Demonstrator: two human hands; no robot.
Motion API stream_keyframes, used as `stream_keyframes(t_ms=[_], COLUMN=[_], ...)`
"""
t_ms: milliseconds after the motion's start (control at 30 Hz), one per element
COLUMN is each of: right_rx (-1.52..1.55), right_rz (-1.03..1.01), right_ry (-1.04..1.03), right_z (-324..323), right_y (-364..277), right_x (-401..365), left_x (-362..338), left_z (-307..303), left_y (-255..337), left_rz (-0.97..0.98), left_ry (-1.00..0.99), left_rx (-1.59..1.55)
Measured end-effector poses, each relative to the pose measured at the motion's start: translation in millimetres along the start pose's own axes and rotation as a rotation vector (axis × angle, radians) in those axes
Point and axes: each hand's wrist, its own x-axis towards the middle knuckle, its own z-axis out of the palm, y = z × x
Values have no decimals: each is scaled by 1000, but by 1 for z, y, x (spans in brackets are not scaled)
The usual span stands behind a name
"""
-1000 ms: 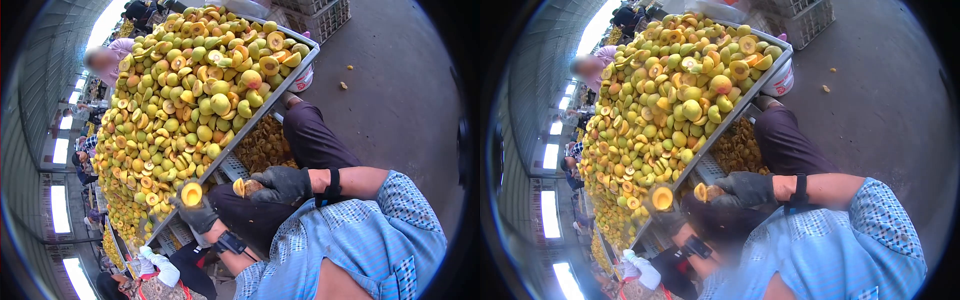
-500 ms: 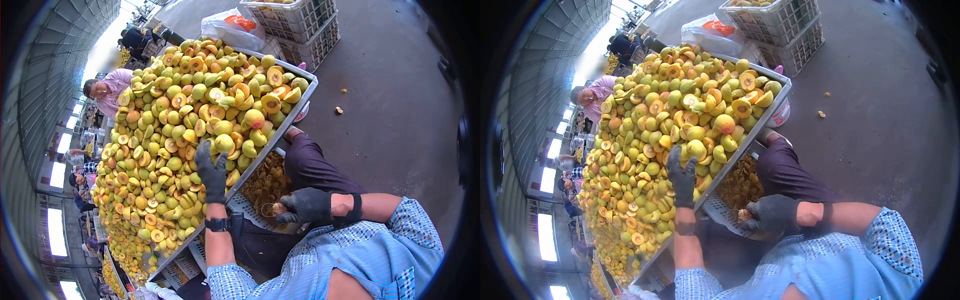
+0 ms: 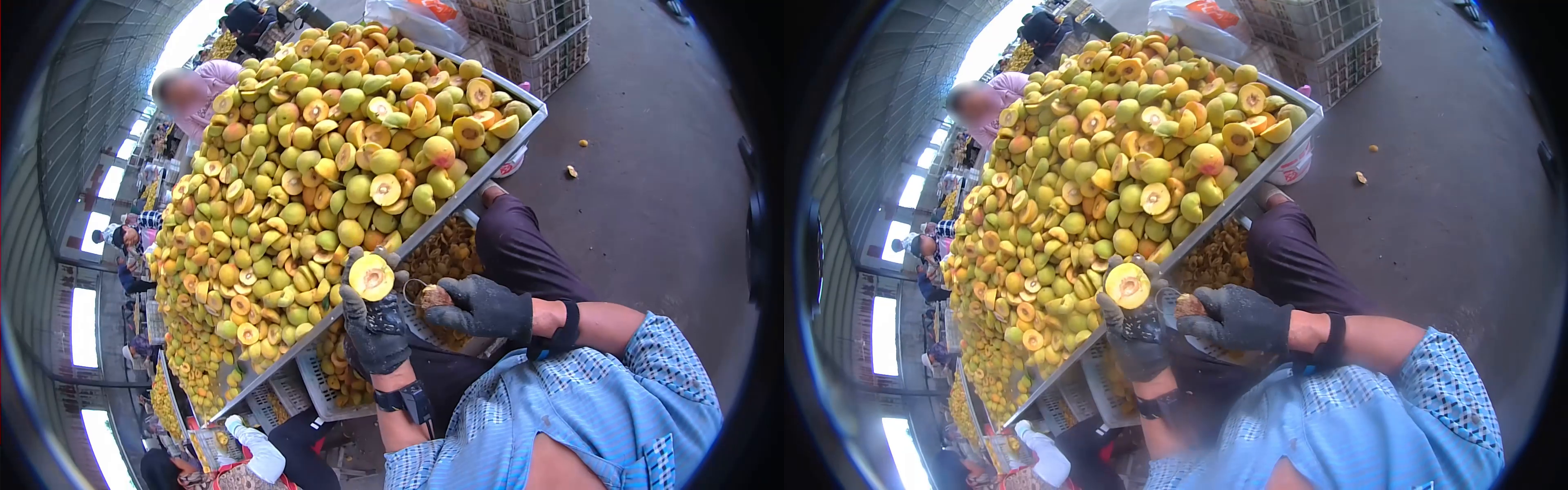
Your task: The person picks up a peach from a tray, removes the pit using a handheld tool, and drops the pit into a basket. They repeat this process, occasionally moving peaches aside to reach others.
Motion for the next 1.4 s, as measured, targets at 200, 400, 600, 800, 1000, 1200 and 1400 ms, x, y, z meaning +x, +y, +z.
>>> stream_keyframes(t_ms=[200, 400, 600, 800, 1000, 1200, 1400], right_rx=[-120, -304, -202, 129, 144, 376, 370], right_rz=[-27, 107, 91, 1, -49, -50, 334], right_ry=[129, 41, 99, 4, 62, 42, -101], right_z=[19, 13, 14, 15, 22, 20, 15], right_y=[-3, -3, -9, 11, 11, -15, -23], right_x=[3, -7, -10, -3, -10, -11, -13], left_x=[-45, -25, -30, -33, -35, -35, -22], left_z=[6, 17, 58, 48, 60, 62, 35], left_y=[5, -25, -20, -15, -12, -6, -24], left_rz=[-34, -137, -75, 5, 75, 278, 148], left_ry=[176, 174, 463, 266, 204, 129, 70], left_rx=[220, -53, 8, 165, 314, 616, 249])
